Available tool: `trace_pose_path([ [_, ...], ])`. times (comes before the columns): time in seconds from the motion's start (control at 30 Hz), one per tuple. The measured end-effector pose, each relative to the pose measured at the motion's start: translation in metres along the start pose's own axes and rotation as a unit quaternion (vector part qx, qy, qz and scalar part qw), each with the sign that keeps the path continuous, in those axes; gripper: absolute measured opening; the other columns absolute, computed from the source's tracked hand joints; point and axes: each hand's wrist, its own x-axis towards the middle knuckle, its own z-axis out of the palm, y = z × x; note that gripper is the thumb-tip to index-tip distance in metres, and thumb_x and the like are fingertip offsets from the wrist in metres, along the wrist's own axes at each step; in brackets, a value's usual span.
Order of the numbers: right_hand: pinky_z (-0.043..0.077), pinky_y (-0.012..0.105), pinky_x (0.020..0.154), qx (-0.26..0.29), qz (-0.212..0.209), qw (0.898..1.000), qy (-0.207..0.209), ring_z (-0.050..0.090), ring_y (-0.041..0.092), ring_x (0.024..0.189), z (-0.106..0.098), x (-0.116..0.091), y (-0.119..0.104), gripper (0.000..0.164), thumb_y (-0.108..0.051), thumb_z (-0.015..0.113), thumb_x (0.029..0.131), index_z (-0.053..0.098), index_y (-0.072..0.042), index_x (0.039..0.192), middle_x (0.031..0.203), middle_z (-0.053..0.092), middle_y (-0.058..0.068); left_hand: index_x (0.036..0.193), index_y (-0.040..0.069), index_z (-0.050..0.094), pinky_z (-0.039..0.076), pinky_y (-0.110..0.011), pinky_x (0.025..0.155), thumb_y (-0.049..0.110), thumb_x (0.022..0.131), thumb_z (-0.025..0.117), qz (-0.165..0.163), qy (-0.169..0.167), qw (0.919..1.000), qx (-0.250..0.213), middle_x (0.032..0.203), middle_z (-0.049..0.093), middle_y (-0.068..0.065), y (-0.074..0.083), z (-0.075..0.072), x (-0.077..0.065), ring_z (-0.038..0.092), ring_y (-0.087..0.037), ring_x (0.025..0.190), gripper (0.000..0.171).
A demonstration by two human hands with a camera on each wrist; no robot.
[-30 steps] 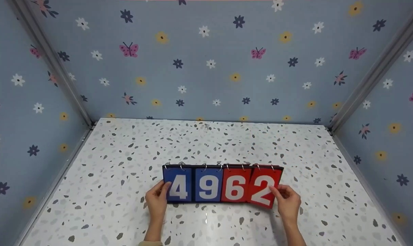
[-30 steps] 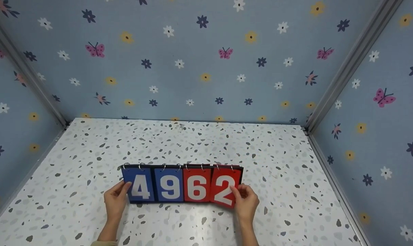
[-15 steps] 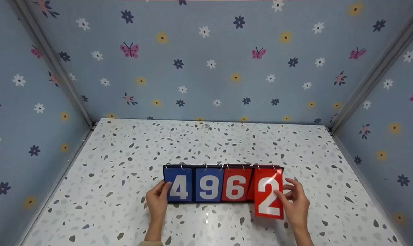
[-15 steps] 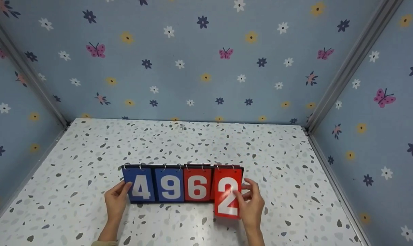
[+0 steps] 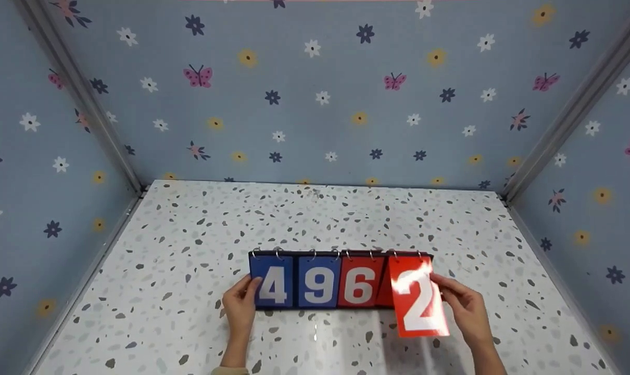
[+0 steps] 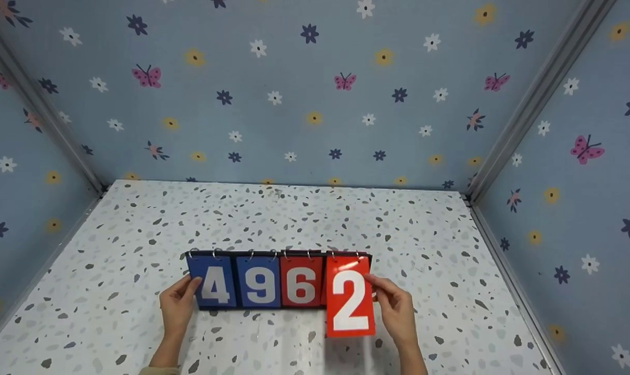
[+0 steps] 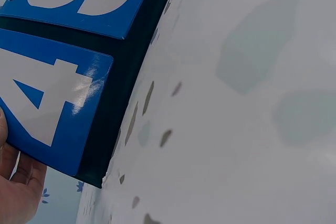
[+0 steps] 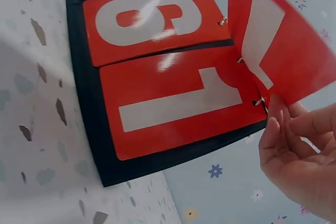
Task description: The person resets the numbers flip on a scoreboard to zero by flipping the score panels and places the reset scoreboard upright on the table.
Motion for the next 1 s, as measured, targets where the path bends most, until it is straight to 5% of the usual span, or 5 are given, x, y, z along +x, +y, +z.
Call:
trace_pose_path([
  [0.23, 0.048, 0.024, 0.067, -0.039, 0.024, 0.997, 0.059, 0.059, 0.016, 0.080, 0.009, 0.012, -0.024, 0.026, 0.015, 0.059, 0.076, 0.056, 0.018, 0.102, 0.094, 0.066, 0.009, 0.090, -0.016, 0.063, 0.038, -0.015, 0.047, -0.009, 0.076, 0.063, 0.003, -0.006, 1.0000, 0.000, 0.081, 0.062, -0.027, 0.002, 0.000, 0.000, 0.052, -0.014, 0.055, 0.015],
  [0.57, 0.049, 0.023, 0.066, 0.007, -0.124, 0.990, 0.065, 0.058, 0.016, 0.073, 0.017, 0.055, -0.035, 0.012, 0.026, 0.056, 0.070, 0.061, 0.017, 0.076, 0.076, 0.060, 0.012, 0.090, -0.013, 0.064, 0.038, -0.015, 0.048, -0.006, 0.077, 0.064, 0.001, -0.010, 0.9999, 0.006, 0.078, 0.064, -0.023, 0.003, 0.000, 0.000, 0.052, -0.019, 0.055, 0.014],
  [0.67, 0.047, 0.019, 0.063, -0.018, -0.146, 0.986, 0.073, 0.058, 0.013, 0.072, 0.022, 0.065, -0.041, 0.014, 0.027, 0.058, 0.068, 0.062, 0.014, 0.074, 0.076, 0.061, 0.012, 0.089, -0.013, 0.064, 0.038, -0.015, 0.049, -0.005, 0.077, 0.064, 0.002, -0.010, 0.9999, 0.007, 0.078, 0.064, -0.023, 0.002, 0.000, 0.000, 0.052, -0.019, 0.056, 0.014],
  [0.83, 0.046, 0.018, 0.059, -0.080, -0.116, 0.985, 0.099, 0.059, 0.011, 0.066, 0.027, 0.078, -0.046, 0.010, 0.019, 0.063, 0.070, 0.062, 0.017, 0.079, 0.074, 0.065, 0.009, 0.089, -0.012, 0.065, 0.038, -0.015, 0.047, -0.005, 0.077, 0.064, 0.001, -0.007, 1.0000, 0.007, 0.080, 0.064, -0.022, -0.003, 0.000, 0.000, 0.051, -0.017, 0.054, 0.014],
  [1.0, 0.045, 0.019, 0.058, -0.106, -0.091, 0.982, 0.126, 0.058, 0.013, 0.064, 0.019, 0.095, -0.022, 0.012, 0.005, 0.071, 0.070, 0.065, 0.010, 0.080, 0.074, 0.065, 0.012, 0.088, -0.013, 0.065, 0.037, -0.015, 0.047, -0.006, 0.077, 0.064, -0.002, -0.006, 0.9999, 0.010, 0.079, 0.064, -0.023, -0.001, 0.000, 0.001, 0.051, -0.016, 0.054, 0.013],
])
